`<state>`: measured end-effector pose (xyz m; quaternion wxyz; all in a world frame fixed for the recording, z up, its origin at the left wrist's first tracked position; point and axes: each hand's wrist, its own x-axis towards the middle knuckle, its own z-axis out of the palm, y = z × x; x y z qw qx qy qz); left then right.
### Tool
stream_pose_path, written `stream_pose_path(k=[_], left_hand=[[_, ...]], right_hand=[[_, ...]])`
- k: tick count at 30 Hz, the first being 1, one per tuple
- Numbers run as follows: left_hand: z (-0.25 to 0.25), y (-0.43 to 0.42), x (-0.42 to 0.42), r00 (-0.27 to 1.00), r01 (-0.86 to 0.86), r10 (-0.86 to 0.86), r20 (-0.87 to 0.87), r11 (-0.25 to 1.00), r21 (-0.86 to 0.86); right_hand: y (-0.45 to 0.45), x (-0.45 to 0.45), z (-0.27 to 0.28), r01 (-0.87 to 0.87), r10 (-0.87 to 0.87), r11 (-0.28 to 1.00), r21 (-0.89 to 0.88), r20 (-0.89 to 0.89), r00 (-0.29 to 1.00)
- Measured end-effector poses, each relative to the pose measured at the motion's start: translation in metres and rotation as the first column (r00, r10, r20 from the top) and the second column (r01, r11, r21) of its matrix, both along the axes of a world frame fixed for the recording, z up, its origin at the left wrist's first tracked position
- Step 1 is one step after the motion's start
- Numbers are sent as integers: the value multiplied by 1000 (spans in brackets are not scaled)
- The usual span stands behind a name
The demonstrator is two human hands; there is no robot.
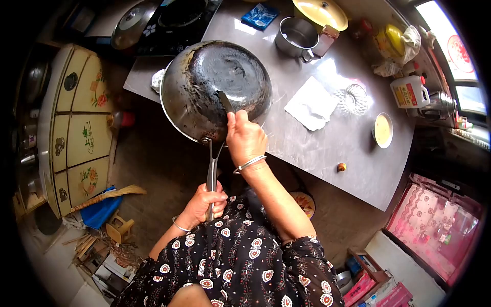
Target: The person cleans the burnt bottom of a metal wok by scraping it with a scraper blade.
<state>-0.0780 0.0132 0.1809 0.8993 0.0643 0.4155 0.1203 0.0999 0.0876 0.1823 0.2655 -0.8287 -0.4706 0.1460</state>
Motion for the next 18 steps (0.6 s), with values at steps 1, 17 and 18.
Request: stream_pose_path(k=[1,17,18], left_hand=[[0,2,1,1000,-1,1,3,1000,3],[-3,1,2,1000,-6,6,3,1000,-7],[-3,2,2,1000,-9,9,9,1000,-3]], right_hand=[[1,0,1,-4,4,1000,18,5,1000],[6,3,9,14,-13,999,-40,25,1000],[5,7,6,17,-16,999,-42,12,1000]])
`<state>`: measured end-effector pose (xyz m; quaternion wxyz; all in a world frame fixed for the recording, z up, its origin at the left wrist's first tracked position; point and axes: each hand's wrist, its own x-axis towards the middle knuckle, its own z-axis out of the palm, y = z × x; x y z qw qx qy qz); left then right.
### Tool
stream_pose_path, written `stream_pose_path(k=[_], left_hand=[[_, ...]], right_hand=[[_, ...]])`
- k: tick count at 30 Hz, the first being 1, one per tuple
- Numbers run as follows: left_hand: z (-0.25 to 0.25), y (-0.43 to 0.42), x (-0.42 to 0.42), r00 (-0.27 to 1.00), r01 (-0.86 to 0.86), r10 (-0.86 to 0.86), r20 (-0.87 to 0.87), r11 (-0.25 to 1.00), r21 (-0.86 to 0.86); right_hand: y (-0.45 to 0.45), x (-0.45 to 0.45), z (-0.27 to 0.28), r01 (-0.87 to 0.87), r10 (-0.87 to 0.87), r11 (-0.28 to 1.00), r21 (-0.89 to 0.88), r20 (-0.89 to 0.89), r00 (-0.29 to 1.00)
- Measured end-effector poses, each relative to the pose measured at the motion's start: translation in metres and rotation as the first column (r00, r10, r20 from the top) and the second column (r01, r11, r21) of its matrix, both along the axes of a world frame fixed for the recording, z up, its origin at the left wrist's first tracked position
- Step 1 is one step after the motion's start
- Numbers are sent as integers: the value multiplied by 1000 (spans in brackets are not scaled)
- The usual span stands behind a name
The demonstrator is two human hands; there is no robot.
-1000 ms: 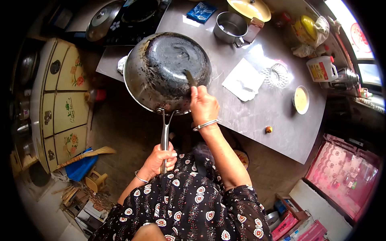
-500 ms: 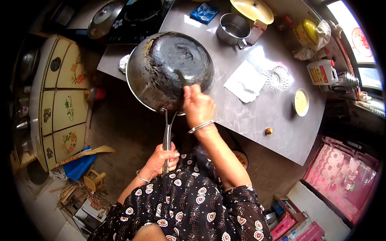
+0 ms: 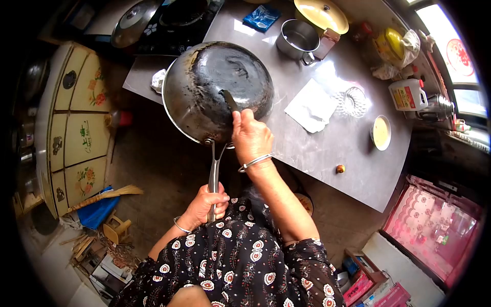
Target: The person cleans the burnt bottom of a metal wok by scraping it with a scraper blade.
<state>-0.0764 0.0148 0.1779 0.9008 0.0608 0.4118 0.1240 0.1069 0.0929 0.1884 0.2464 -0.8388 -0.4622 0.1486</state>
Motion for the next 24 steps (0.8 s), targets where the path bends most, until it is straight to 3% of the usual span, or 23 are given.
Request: stream_pose_path(k=[11,15,17,18,24], left_hand=[[0,-3,0,1000,1,-1,-11,1000,1],[-2,-5,1,1000,17,-17,-8,1000,1],[-2,-6,0,1000,10,-10,-13,1000,1],[-1,-7,1,1000,-3,3,-18,1000,-2],[-2,-4,3,1000,-2,2,-10,1000,-3]], right_hand=[[-2,12,-2,63,-64,998,-14,-52,997],[-1,-14,6,-57,57,998,-5,34,998],[-3,-3,1,-37,37,999,4,15,999],[-3,8,-5,31,-29,999,16,-92,995],[-5,-8,5,-44,45,999,-13,48,998]])
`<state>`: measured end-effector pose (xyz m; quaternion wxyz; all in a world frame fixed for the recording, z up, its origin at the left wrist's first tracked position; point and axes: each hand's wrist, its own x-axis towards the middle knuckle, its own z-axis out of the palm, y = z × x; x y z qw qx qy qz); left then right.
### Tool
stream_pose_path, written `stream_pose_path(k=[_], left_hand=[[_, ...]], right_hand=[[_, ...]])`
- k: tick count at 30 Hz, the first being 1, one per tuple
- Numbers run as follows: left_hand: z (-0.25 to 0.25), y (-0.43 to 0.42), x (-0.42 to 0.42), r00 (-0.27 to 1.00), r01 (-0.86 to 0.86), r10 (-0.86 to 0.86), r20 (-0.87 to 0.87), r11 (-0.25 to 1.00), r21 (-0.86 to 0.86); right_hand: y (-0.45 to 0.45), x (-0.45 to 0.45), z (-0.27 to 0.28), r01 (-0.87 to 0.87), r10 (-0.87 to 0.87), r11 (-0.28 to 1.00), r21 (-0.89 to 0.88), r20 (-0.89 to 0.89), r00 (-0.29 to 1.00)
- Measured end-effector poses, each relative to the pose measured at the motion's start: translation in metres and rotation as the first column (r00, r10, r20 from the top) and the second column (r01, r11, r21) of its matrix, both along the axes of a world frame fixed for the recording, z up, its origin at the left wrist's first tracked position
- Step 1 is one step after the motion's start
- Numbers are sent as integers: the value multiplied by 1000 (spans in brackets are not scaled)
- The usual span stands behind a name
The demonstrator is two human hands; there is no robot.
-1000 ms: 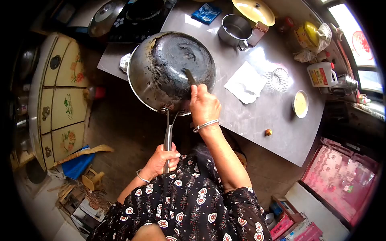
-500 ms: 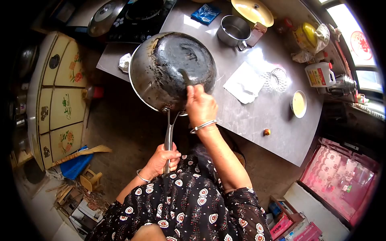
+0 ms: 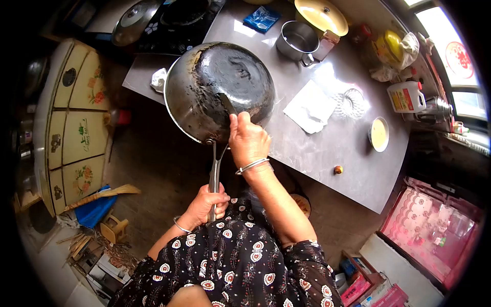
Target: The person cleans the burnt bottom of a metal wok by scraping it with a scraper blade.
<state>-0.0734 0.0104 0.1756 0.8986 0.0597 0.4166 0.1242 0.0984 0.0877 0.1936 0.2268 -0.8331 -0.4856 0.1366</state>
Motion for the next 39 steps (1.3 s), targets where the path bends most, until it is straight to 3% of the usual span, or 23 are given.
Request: stream_pose_path(k=[3,9,11,17,21,31,39], left_hand=[[2,-2,-2,1000,-5,5,-5,1000,-10],[1,0,0,1000,-16,16,-4,1000,-11],[1,-3,0,1000,-25,25,0,1000,-18],[0,-4,-3,1000,-5,5,0,1000,-6],[2,-2,-3,1000,-3,3,3,1000,1],[5,-3,0,1000,-20,20,-4,1000,11],[4,-5,-1,1000,-12,12,-6,1000,2]], right_hand=[[2,20,-11,68,-67,997,23,-38,997],[-4,2,-4,-27,25,997,67,32,999],[-3,19,-13,83,-83,996,41,-10,996],[-11,6,-9,-22,20,997,80,35,999],[-14,10,-21,96,-88,987,127,-68,994],[-32,-3,-32,-15,31,980,197,-80,996],[-29,6,-34,30,-13,972,232,-76,997]])
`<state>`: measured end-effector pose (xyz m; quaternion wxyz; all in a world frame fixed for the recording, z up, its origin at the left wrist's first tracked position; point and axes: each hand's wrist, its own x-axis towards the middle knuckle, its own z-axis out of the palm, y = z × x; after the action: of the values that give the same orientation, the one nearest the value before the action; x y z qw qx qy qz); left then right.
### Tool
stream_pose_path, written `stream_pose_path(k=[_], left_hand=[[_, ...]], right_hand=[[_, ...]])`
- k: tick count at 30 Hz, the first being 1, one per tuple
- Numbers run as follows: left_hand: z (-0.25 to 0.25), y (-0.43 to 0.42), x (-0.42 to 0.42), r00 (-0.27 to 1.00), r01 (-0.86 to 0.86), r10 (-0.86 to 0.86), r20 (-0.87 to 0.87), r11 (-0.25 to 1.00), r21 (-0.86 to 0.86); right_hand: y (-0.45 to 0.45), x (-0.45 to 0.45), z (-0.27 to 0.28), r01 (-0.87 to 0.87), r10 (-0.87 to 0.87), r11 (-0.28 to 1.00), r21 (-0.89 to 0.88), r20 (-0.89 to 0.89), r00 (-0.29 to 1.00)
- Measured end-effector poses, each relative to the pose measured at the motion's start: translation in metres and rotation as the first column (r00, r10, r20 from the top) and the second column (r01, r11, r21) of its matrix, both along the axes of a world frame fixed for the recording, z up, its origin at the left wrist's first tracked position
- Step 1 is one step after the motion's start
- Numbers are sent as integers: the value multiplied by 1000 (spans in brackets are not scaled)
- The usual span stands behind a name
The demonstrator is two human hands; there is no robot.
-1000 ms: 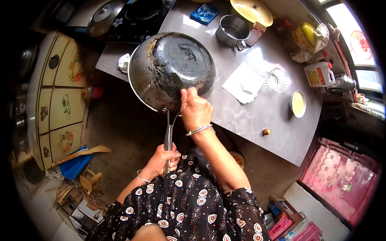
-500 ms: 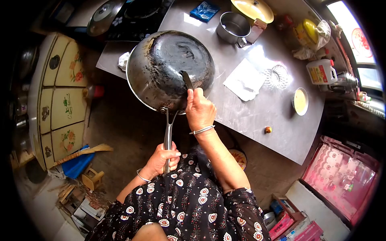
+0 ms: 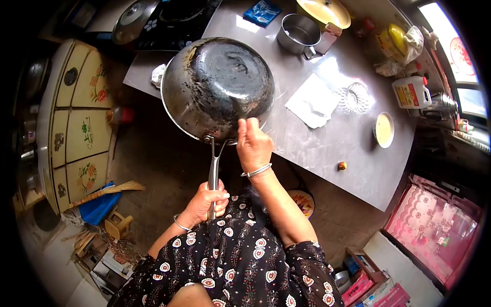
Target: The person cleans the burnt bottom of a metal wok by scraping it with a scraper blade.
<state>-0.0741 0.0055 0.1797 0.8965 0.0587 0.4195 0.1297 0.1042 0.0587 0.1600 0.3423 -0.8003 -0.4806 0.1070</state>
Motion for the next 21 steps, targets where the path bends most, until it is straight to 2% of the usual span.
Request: stream_pose_path(k=[2,7,8,11,12,14,16,19,21], left_hand=[[0,1,0,1000,1,-1,-1,1000,-3],[1,1,0,1000,3,-3,-5,1000,16],[1,1,0,1000,3,-3,-7,1000,17],[1,1,0,1000,6,-6,-6,1000,13],[1,1,0,1000,7,-7,-5,1000,7],[1,3,-1,1000,6,-5,-10,1000,17],[3,4,-2,1000,4,-4,-20,999,34],[2,5,-4,1000,16,-15,-22,1000,24],[0,6,-7,1000,23,-23,-5,1000,16]], right_hand=[[-3,-7,6,-75,76,997,-19,42,996],[1,-3,2,-24,24,1000,10,-32,999],[3,1,1,-24,23,999,-27,-28,999],[-3,-10,6,-122,127,992,-43,117,985],[-4,-13,8,-152,156,987,-43,111,982],[-1,-4,11,-147,148,987,59,-11,989],[10,6,9,-81,81,997,14,12,997],[4,-4,14,-159,160,987,-19,95,983],[-1,-12,17,-204,203,979,2,58,977]])
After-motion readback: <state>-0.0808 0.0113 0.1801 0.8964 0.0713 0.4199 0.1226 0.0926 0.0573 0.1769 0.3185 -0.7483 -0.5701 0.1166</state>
